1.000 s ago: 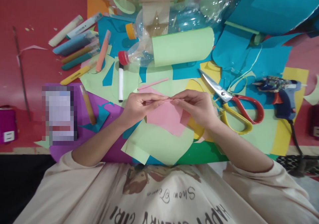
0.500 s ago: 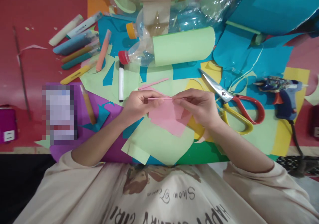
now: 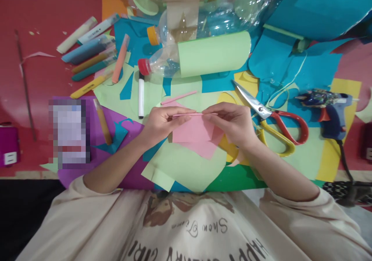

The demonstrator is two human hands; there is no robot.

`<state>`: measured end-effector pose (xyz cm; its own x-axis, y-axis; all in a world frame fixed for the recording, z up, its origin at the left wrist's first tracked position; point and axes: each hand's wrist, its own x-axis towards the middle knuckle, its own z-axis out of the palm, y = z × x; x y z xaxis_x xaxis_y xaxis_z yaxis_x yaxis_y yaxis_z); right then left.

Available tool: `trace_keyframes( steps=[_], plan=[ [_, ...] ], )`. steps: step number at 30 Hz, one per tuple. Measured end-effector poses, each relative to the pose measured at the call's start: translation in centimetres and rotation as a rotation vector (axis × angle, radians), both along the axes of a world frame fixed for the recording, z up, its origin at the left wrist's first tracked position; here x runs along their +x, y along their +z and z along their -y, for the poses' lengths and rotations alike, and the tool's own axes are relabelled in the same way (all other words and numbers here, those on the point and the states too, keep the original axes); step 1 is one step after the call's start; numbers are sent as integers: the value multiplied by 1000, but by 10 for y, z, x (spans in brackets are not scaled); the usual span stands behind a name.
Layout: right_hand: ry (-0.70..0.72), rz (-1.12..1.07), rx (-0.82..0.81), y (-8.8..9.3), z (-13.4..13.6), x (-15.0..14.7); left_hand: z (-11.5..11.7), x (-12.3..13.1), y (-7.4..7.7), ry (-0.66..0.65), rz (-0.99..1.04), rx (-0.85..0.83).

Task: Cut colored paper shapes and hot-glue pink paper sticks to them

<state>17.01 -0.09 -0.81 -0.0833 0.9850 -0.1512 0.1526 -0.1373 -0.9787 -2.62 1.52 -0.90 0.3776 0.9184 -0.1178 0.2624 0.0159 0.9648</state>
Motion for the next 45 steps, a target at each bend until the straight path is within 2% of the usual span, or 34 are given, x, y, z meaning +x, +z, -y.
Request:
trace_keyframes(
  steps=[17, 23, 28, 31, 39, 45],
  plan=[
    [0, -35, 12, -1, 2, 0, -4, -3, -3, 68, -26, 32],
    [-13, -30, 16, -3, 1, 0, -5, -5, -3, 30, -19, -8],
    [-5, -20, 9, -2, 0, 1, -6, -5, -2, -70, 32, -25],
    [4, -29, 8, -2, 0, 2, -6, -4, -2, -86, 43, -31],
    [9, -12, 16, -3, -1, 2, -5, -4, -2, -69, 4, -27],
    [5, -26, 5, -2, 0, 2, -4, -5, -4, 31, -34, 15]
  ],
)
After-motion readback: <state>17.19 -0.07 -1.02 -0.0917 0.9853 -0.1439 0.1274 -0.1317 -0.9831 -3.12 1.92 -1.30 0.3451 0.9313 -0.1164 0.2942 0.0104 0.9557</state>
